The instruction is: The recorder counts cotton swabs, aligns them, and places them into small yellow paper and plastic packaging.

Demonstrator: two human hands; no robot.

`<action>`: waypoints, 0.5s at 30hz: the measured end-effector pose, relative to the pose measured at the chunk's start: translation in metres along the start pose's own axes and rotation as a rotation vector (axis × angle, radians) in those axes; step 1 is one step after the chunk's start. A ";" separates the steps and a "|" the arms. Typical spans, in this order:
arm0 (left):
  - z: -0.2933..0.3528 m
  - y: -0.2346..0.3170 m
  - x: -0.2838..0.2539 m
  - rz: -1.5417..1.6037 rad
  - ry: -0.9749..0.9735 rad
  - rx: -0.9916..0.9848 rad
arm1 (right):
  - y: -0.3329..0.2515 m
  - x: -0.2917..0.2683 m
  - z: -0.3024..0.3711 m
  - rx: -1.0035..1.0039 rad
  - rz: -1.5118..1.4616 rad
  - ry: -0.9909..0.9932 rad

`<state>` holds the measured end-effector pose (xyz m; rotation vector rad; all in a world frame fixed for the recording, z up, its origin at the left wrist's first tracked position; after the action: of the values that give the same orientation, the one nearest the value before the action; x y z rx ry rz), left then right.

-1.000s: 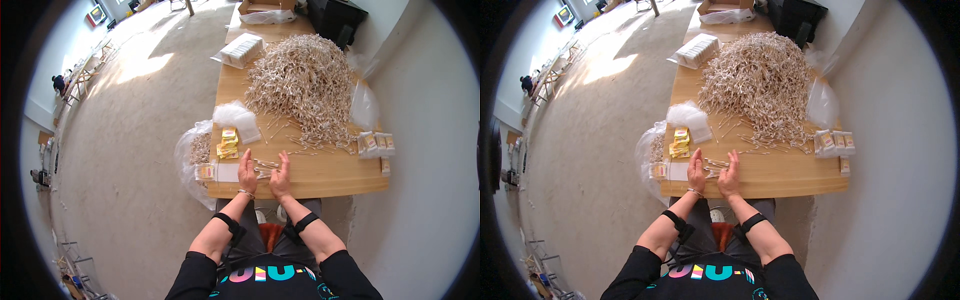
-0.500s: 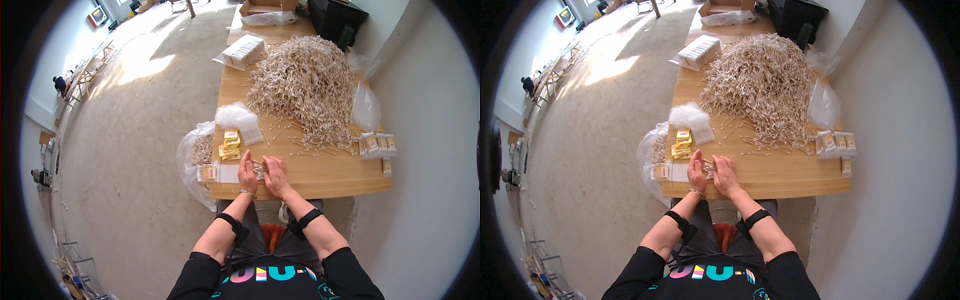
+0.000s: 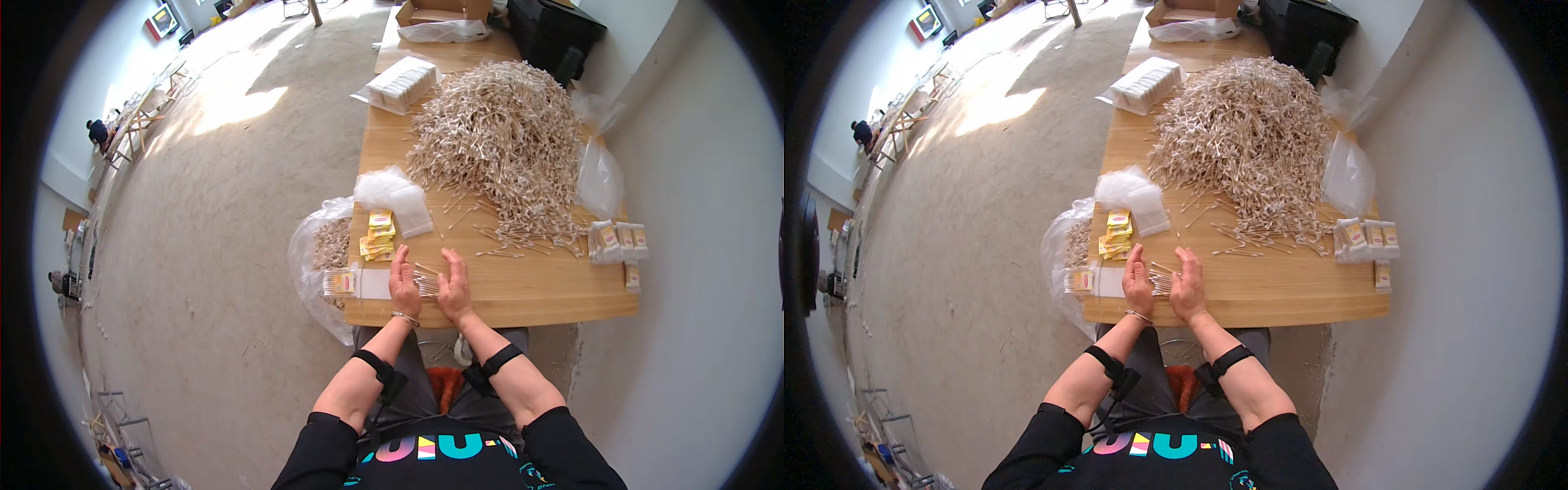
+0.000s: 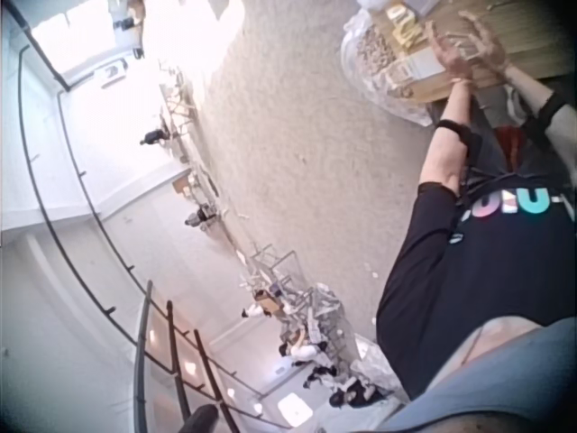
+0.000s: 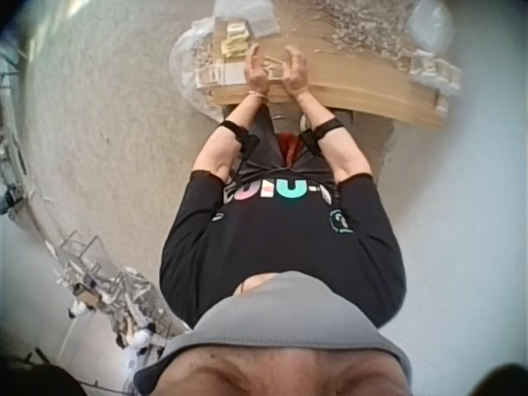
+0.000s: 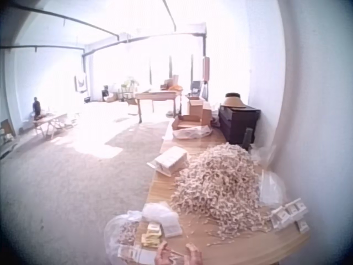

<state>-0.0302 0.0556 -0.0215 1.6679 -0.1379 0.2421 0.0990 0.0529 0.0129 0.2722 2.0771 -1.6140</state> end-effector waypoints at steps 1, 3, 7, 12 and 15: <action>0.000 0.002 0.001 -0.014 -0.005 0.000 | 0.003 -0.002 0.001 0.003 0.002 0.000; 0.000 0.004 0.002 -0.046 -0.012 0.002 | 0.003 0.002 0.000 -0.046 0.152 -0.188; 0.000 -0.001 -0.001 -0.083 -0.041 0.036 | 0.002 0.002 0.000 -0.023 0.104 -0.199; 0.008 -0.001 0.005 -0.081 -0.152 -0.078 | 0.006 -0.011 0.003 -0.025 0.008 -0.108; 0.011 0.002 0.005 -0.016 -0.129 -0.043 | -0.009 -0.026 0.011 -0.118 0.217 -0.142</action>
<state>-0.0246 0.0450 -0.0197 1.6412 -0.2255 0.1184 0.1198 0.0436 0.0311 0.3207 1.9527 -1.3391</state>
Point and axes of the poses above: each hand's wrist, its own z-axis away from the middle knuckle, its own x-axis out of the palm, y = z × x, the point moved 4 cm from there along -z, towards the middle knuckle, and after that the axes turned 15 degrees about -y, right-handed, at the moved point
